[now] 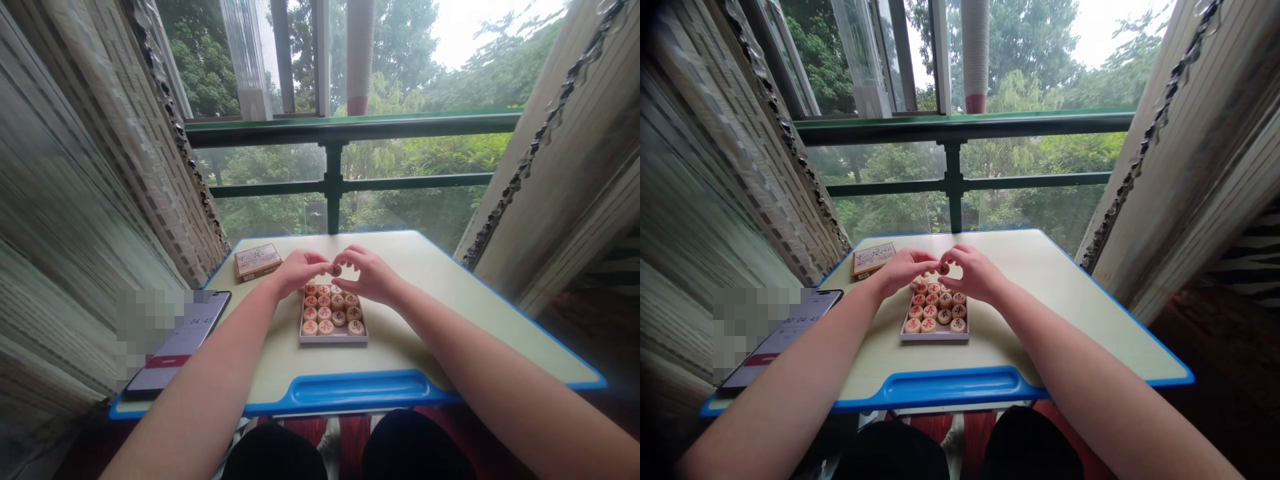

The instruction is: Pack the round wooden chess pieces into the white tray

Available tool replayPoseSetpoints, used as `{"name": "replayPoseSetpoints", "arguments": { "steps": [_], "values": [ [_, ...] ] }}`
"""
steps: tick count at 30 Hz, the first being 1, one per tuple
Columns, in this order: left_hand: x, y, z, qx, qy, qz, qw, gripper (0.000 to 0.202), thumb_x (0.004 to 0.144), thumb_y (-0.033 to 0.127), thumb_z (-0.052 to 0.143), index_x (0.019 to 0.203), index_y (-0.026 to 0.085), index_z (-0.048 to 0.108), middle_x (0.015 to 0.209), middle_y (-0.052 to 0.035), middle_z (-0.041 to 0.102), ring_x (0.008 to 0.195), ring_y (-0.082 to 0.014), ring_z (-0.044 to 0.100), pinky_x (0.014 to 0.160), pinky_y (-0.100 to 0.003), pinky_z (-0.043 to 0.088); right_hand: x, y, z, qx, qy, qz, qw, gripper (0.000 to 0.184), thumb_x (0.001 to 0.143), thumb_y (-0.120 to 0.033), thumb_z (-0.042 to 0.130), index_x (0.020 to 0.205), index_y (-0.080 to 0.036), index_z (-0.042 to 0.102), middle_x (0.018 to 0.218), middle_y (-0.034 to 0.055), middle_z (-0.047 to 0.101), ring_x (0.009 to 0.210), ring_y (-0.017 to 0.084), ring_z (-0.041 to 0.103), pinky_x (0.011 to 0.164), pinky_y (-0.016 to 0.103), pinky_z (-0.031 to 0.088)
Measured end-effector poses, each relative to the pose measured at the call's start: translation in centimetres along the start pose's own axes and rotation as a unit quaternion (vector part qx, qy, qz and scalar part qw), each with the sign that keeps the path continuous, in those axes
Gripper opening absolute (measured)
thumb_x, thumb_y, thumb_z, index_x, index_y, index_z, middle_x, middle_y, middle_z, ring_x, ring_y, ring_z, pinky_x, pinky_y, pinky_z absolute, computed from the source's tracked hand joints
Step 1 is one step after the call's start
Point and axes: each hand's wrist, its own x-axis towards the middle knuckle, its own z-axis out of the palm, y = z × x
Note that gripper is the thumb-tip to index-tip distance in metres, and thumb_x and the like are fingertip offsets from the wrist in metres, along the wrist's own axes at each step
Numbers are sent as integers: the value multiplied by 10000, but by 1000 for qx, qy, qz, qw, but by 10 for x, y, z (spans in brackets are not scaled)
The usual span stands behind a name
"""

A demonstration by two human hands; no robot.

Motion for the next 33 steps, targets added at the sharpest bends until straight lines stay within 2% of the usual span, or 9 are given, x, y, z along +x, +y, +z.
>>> {"name": "replayPoseSetpoints", "arguments": {
  "steps": [4,10,12,17,20,26,30,33],
  "values": [
    [3,-4,0,1,6,-5,1000,293,663,373,619,814,134,694,739,-48,651,616,-107,518,534,-220,386,-1,0,3,3,-3,-9,1000,179,726,-180,593,905,-185,596,879,47,573,769,136,541,703,269,453],
    [4,-5,-2,-30,4,8,1000,292,650,377,629,781,124,696,734,-57,656,626,-113,522,569,-235,399,0,-2,-1,-8,-4,2,1000,156,747,-252,589,876,-168,614,840,47,574,740,133,531,700,264,437],
    [4,-5,-2,-39,9,15,999,273,656,366,622,767,127,692,756,-60,660,653,-118,526,588,-238,400,1,-5,-6,-13,-47,27,998,164,727,-281,609,844,-168,622,811,38,573,717,131,520,677,260,425],
    [5,-7,-2,-40,19,0,999,240,648,345,623,751,137,683,773,-62,664,686,-130,531,607,-243,399,0,-16,-14,-1,-223,87,971,202,658,-322,647,793,-171,636,748,16,575,646,120,491,582,233,378],
    [4,-6,-1,-35,19,-4,999,241,639,344,628,752,138,681,762,-55,660,669,-125,521,592,-240,390,0,-22,-14,18,-279,105,954,227,655,-335,633,814,-173,628,706,-2,569,605,109,475,531,219,345],
    [1,-1,2,-14,15,-11,1000,239,646,331,611,752,127,675,710,-45,646,644,-121,513,580,-239,382,-1,-26,-15,15,-312,116,943,228,638,-337,635,794,-171,620,666,-17,546,576,98,448,508,215,314],
    [1,-1,2,-12,13,-5,1000,235,645,321,609,748,120,673,723,-49,653,651,-122,524,602,-243,395,0,-26,-16,22,-318,104,942,164,649,-300,615,743,-165,615,680,-10,564,593,100,460,528,216,322],
    [1,-1,1,-6,14,-2,1000,231,643,319,607,749,123,671,734,-52,655,664,-128,533,613,-249,402,0,-26,-17,22,-317,105,942,190,639,-304,632,766,-163,629,700,-3,574,609,105,468,531,213,323]
  ]
}}
